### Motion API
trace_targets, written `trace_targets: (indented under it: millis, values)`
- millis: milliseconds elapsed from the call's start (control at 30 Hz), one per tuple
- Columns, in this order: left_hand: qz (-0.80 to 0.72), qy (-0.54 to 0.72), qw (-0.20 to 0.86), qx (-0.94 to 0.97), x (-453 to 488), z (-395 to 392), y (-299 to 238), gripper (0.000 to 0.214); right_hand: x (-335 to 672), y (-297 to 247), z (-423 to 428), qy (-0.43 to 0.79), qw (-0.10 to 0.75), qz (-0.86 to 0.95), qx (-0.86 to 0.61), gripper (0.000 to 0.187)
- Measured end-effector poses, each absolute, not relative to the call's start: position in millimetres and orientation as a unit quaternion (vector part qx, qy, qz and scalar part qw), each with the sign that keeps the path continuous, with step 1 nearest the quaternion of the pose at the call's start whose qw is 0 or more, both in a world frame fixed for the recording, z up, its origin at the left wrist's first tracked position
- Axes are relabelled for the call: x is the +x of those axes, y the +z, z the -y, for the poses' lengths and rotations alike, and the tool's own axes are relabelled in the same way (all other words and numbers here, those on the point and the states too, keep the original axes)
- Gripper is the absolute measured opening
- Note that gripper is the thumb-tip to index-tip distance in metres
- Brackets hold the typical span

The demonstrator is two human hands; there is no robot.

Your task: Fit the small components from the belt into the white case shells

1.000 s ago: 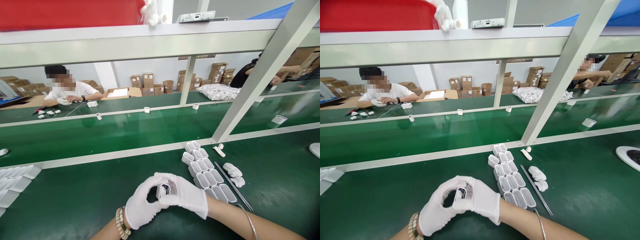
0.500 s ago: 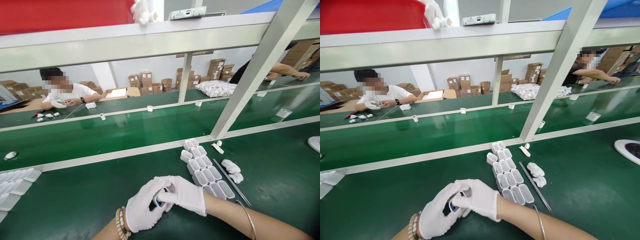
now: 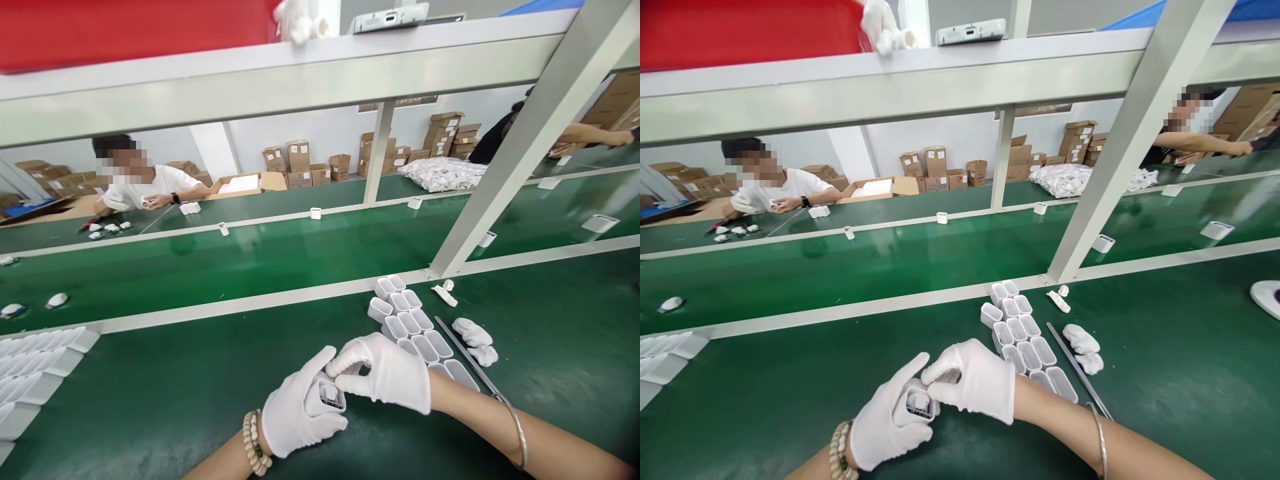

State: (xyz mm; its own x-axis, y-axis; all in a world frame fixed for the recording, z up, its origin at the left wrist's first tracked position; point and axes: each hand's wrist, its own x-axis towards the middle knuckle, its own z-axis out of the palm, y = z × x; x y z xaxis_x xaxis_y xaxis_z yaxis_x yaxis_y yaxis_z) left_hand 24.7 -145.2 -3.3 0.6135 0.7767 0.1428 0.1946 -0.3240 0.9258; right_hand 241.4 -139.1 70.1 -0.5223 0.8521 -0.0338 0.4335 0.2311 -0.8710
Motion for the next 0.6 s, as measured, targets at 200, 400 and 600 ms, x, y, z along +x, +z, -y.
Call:
trace_targets:
  millis: [200, 400, 600]
  values:
    - [-0.322, 0.271, 0.402, 0.813, 24, 145, 0, 0.088, 235, 77, 144, 0.392, 0.212, 0.781, -0.439, 0.024]
    - [-0.331, 0.249, 0.357, 0.837, 24, 145, 1, 0.091, 232, 71, 144, 0.434, 0.225, 0.742, -0.459, 0.021]
    - [-0.295, 0.258, 0.443, 0.806, 26, 145, -6, 0.1, 242, 67, 134, 0.597, 0.211, 0.637, -0.439, 0.035]
